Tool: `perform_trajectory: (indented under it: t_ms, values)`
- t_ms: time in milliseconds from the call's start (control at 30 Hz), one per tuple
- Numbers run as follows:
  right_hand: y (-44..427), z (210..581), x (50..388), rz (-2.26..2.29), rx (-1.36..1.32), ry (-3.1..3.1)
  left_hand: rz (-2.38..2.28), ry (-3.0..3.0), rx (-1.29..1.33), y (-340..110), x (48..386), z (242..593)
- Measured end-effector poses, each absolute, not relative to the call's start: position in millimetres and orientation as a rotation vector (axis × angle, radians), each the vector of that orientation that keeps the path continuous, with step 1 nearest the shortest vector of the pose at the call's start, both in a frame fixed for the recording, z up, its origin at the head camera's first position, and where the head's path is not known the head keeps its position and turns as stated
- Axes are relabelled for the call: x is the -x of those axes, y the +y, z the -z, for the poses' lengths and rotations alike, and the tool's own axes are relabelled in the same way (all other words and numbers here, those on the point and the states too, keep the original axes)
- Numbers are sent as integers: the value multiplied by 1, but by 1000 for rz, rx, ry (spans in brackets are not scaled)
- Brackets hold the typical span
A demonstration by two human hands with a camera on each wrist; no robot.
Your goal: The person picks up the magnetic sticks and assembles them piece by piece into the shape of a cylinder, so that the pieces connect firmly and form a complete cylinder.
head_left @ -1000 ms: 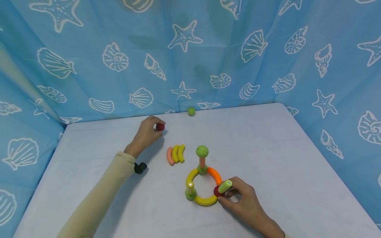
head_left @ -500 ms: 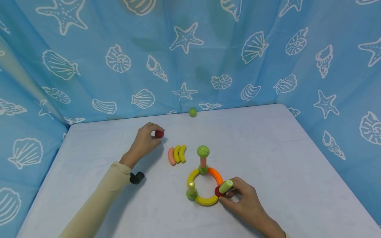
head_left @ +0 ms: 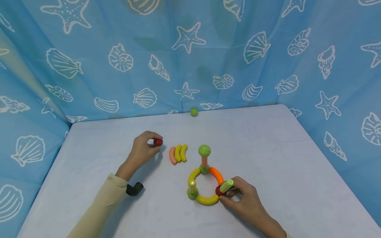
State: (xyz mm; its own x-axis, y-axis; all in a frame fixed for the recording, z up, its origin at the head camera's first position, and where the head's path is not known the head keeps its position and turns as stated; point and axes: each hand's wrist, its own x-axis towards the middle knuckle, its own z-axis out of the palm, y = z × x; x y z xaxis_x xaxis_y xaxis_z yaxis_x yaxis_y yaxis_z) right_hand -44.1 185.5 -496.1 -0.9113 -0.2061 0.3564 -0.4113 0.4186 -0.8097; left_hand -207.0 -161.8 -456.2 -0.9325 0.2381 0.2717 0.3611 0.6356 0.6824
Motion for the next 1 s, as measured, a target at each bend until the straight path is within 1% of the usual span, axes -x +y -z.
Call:
perform_trajectory:
  t_ms: [167, 600, 1000]
  values:
    - [185, 496, 44, -1502, -537, -2477, 1203, -2681, 482, -165, 197, 454]
    - [186, 496, 46, -1493, -538, -2488, 1286, -2612, 479, -168, 158, 461]
    - [186, 496, 45, -1485, -520, -2500, 1433, -2538, 541, -161, 127, 450]
